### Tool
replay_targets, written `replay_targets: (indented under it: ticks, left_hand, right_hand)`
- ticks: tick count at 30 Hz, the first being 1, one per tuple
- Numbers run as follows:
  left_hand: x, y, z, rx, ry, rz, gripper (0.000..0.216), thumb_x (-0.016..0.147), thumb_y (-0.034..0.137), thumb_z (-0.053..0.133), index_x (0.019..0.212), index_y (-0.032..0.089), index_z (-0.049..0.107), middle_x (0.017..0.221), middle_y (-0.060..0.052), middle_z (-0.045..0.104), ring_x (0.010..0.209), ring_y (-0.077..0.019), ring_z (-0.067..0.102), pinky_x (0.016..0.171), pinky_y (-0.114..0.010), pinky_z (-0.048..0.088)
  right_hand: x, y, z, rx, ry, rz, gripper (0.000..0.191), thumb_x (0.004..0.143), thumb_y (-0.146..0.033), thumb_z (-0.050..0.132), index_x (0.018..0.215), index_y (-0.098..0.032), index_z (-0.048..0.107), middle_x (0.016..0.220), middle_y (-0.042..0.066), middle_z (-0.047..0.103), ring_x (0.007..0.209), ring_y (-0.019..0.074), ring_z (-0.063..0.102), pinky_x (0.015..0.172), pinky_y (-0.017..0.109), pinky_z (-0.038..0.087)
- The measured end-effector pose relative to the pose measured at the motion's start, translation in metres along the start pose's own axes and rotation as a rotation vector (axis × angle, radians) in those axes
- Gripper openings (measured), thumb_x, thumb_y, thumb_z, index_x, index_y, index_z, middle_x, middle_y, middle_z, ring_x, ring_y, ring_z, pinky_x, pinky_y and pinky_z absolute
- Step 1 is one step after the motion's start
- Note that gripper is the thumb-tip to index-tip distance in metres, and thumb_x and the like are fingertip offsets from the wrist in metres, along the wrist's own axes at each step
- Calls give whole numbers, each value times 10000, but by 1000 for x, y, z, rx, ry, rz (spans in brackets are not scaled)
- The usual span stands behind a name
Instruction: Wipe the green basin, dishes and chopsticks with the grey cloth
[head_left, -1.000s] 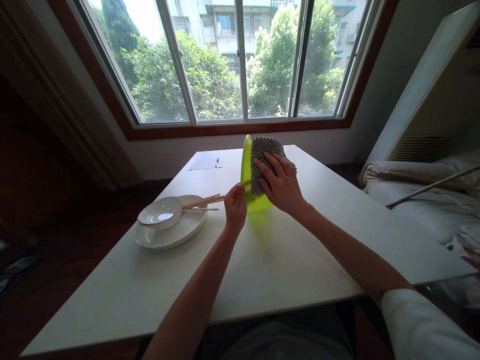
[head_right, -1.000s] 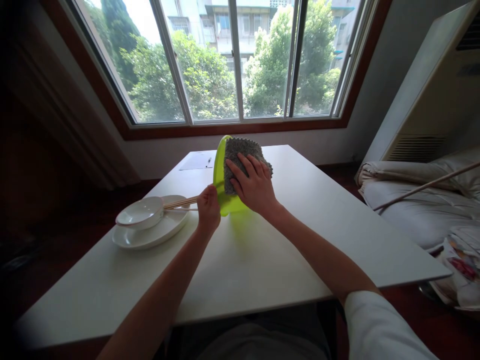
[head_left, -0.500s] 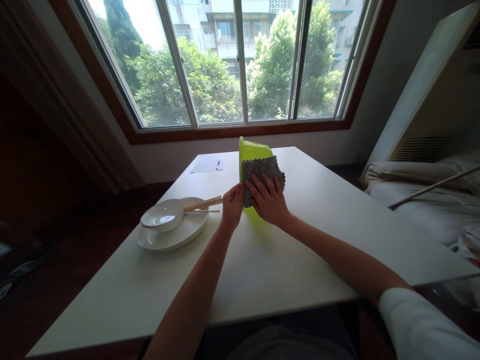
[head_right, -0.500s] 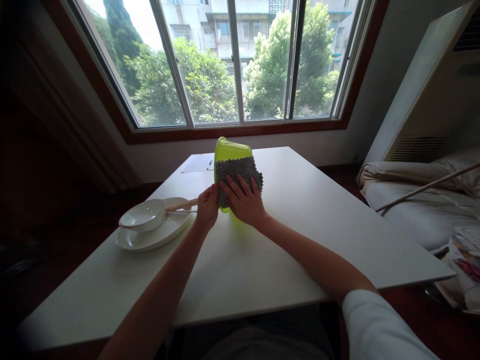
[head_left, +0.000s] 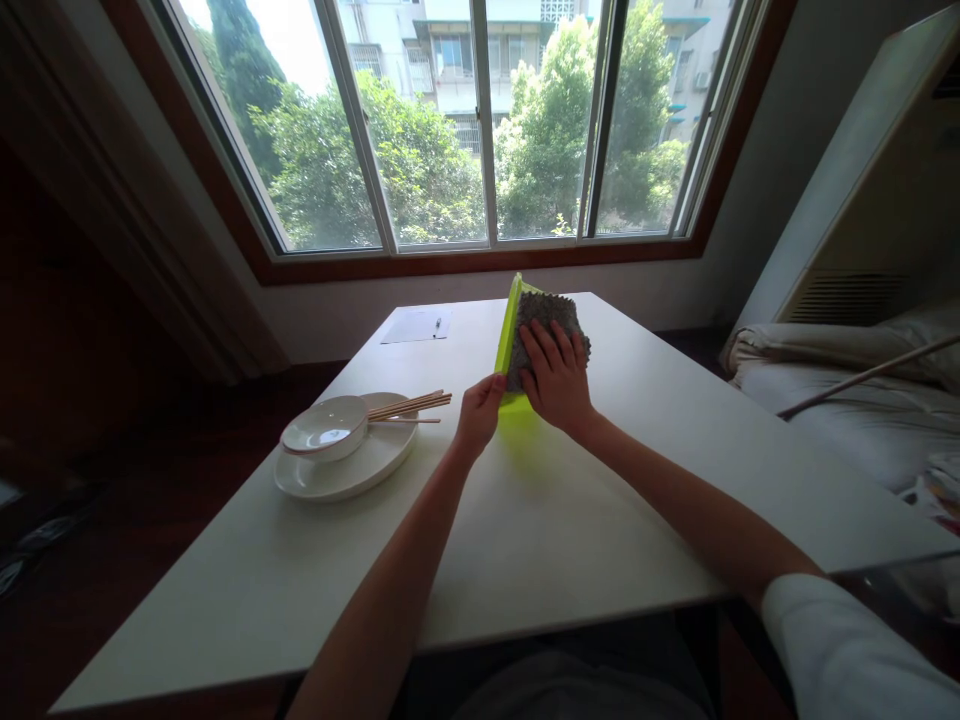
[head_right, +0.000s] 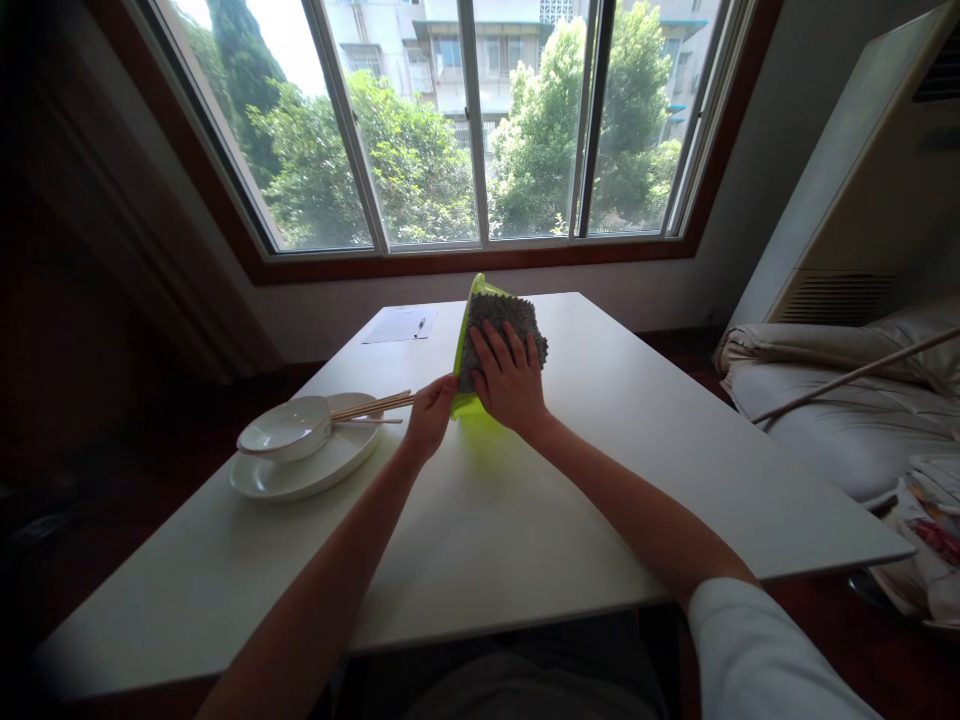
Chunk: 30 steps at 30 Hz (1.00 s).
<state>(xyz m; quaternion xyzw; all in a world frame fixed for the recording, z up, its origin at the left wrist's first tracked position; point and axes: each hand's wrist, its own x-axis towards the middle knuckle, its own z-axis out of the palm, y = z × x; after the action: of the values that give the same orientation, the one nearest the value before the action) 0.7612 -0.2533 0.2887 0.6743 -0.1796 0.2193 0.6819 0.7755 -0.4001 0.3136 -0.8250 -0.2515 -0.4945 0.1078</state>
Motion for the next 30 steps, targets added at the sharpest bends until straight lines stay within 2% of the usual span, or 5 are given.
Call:
replay_targets:
  ticks: [4,11,16,25,30]
  left_hand:
    - [2,0,2,-7,33,4,441,764,569,573,608,158,537,562,30,439,553,-90,365,522,-223,346]
    - [2,-7,8,31,37,-35,488,718,617,594,566,157,532,545,19,437,548,-95,353,479,-223,333]
    - [4,-8,9,50,68,-15,484,737,601,583,552,158,519,531,26,419,530,-89,342,479,-223,321]
    - [5,-10,0,34,76,-3,452,755,585,578,604,159,563,578,18,474,576,-105,404,565,-238,370]
    - [8,-12,-2,-2,96,-10,446,764,582,571,623,158,567,585,20,494,577,-99,415,558,-226,379]
  right_hand:
    - [-26,-4,21,-15,-3,-59,536,909,-368,400,1407,-173,408,1442,110,415,1363,337,275,1100,568,189]
    - [-62,4,52,34,-117,-112,469,886,-308,470,1347,-223,498,1352,129,517,1295,344,395,1061,598,271]
    - [-52,12,44,31,-95,-114,495,902,-365,439,1375,-220,461,1386,116,485,1318,332,362,1083,577,243]
    - [-11,19,18,53,-13,21,634,902,-457,377,1428,-105,350,1468,136,364,1357,314,275,1108,509,225]
    - [-31,14,28,24,-50,-169,529,892,-417,437,1389,-238,435,1432,72,439,1354,315,294,1116,536,162]
